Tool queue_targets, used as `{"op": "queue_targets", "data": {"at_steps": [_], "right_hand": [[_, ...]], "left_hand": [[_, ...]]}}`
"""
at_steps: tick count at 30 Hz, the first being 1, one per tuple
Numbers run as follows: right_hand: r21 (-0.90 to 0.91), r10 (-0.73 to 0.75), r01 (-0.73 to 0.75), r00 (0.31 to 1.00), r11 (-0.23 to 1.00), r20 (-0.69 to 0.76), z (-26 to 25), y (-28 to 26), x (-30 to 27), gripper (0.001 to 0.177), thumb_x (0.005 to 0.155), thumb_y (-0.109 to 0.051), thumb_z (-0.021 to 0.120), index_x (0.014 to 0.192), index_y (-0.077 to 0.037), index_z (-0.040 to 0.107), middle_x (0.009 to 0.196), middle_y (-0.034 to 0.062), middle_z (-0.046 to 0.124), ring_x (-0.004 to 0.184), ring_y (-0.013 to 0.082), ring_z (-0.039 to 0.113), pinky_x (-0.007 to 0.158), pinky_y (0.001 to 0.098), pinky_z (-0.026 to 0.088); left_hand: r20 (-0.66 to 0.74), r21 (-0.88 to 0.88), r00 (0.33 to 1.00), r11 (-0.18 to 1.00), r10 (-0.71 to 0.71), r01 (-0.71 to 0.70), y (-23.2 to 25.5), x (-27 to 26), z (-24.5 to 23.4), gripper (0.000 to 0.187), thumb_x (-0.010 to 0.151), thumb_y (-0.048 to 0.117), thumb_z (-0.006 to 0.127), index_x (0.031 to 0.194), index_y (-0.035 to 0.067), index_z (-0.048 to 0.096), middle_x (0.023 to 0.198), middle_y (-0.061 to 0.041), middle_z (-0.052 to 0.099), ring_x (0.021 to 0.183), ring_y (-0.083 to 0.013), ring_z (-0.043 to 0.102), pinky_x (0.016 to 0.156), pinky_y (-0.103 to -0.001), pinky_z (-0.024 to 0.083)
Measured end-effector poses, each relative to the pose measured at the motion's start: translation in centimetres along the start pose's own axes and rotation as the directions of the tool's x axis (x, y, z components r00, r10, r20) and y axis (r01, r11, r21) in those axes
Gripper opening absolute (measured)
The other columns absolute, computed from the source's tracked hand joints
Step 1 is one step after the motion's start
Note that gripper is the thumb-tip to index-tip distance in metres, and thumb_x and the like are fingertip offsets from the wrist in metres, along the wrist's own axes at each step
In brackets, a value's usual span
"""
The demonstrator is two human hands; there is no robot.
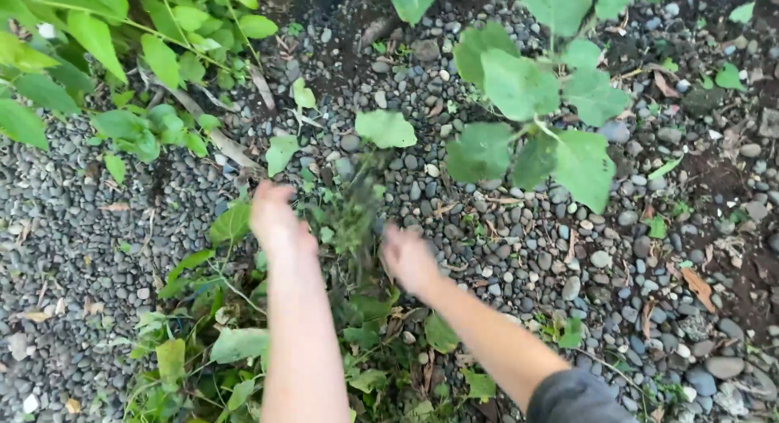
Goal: Pruning leaves and stems from a plant using a knife and garden shears while clearing weeds from the surrounding soil.
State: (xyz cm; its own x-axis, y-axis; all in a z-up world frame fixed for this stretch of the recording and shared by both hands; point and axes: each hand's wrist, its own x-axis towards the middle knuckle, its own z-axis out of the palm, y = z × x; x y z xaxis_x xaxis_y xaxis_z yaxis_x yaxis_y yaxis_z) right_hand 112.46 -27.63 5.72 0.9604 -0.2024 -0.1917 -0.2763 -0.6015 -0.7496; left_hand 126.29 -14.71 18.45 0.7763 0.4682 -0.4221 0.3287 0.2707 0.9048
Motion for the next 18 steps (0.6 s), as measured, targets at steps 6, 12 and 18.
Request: {"op": "queue_targets", "data": {"at_steps": [6, 12, 18], "right_hand": [[0.079, -0.085, 0.048, 0.812, 0.996, 0.577, -5.0, -6.3, -5.0, 0.040, 0.099, -0.011, 0.051, 0.138, -0.015, 0.060, 0.120, 0.0073, 0.068, 0.074, 0.0126, 0.067, 0.075, 0.0290, 0.062], [-0.066, 0.130, -0.135, 0.989, 0.989, -0.076, -9.8, 2.4, 7.3, 0.038, 0.093, -0.037, 0.061, 0.128, -0.025, 0.070, 0.110, 0.0141, 0.077, 0.104, 0.0334, 0.073, 0.089, 0.0464, 0.057], [-0.139, 0.145, -0.119, 0.970, 0.983, 0.194, -8.2, -0.6, 5.7, 0.045, 0.097, -0.033, 0.057, 0.141, -0.025, 0.064, 0.128, 0.0133, 0.071, 0.117, 0.0271, 0.070, 0.100, 0.0413, 0.056]], "left_hand": [[-0.076, 0.204, 0.970, 0.949, -0.231, 0.241, 0.8, -4.1, 0.7, 0.058, 0.087, 0.004, 0.061, 0.142, 0.019, 0.057, 0.154, -0.002, 0.052, 0.144, -0.0206, 0.045, 0.121, -0.043, 0.031], [-0.082, 0.104, 0.995, 0.993, -0.047, 0.056, -4.7, 0.1, -3.0, 0.055, 0.089, 0.004, 0.064, 0.143, 0.014, 0.058, 0.156, -0.020, 0.036, 0.150, -0.0370, 0.030, 0.122, -0.054, 0.026], [-0.033, 0.192, 0.997, 0.979, -0.065, 0.071, -4.5, -1.1, -2.4, 0.051, 0.093, 0.005, 0.063, 0.143, 0.013, 0.058, 0.155, -0.018, 0.039, 0.150, -0.0362, 0.031, 0.120, -0.054, 0.026]]}}
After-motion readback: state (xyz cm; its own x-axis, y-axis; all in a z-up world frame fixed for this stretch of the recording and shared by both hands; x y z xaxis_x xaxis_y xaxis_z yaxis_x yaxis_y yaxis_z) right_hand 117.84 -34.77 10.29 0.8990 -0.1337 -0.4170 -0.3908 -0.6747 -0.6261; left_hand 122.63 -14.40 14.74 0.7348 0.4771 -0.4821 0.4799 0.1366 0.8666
